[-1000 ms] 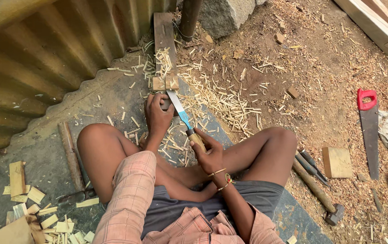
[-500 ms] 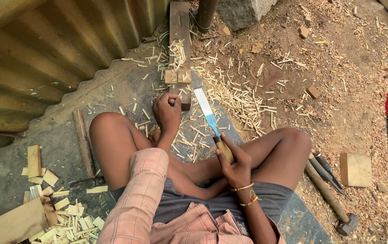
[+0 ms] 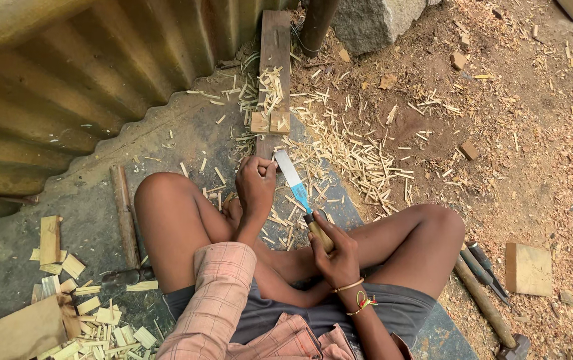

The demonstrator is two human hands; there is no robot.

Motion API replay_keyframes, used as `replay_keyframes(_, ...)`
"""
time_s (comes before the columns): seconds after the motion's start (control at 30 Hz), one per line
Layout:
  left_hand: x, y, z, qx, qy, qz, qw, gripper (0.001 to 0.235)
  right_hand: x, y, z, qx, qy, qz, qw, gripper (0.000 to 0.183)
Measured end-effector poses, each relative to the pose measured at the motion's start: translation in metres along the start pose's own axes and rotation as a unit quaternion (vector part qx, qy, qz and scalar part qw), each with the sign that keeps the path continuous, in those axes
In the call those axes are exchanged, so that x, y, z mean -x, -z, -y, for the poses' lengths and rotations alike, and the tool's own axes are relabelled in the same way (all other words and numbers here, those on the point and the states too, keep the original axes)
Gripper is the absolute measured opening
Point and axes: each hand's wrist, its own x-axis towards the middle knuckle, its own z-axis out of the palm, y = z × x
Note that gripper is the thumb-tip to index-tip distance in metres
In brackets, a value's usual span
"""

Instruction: The person sits cross-legged on the ground and uses a chisel and a wooden mallet to carve a small rectangular piece of wood. They repeatedly position the chisel and strike it with the mallet to remove wood shavings, occasionally adjusting the wood's position.

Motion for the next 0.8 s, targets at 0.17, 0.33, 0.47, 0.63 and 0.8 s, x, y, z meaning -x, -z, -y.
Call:
replay_keyframes(0.17,-0.01,-0.003,0.001,-0.024,-0.031,0.017,0.999,0.019,-0.009,-0.013,0.002,0.035,0.032,-0.017,0.999,0.047)
replay_keyframes(0.33,0.002,0.006,-0.011,0.0,0.052,0.059,0.997,0.019,-0.022,-0.026,-0.001,0.084,0.069,-0.056,0.993,0.045)
replay_keyframes(0.47,0.013,0.012,-0.024,0.049,0.09,0.057,0.993,0.016,-0.021,-0.02,-0.015,0.048,0.067,-0.033,0.996,0.05)
replay_keyframes(0.63,0.015,0.018,-0.048,0.065,0.018,0.051,0.996,0.013,-0.021,-0.023,-0.027,0.06,-0.008,0.024,0.998,0.062)
replay_keyframes(0.8,0.026,0.003,-0.078,0.047,-0.039,0.093,0.994,0.012,-0.011,-0.024,-0.04,0.024,0.071,0.003,0.997,0.06)
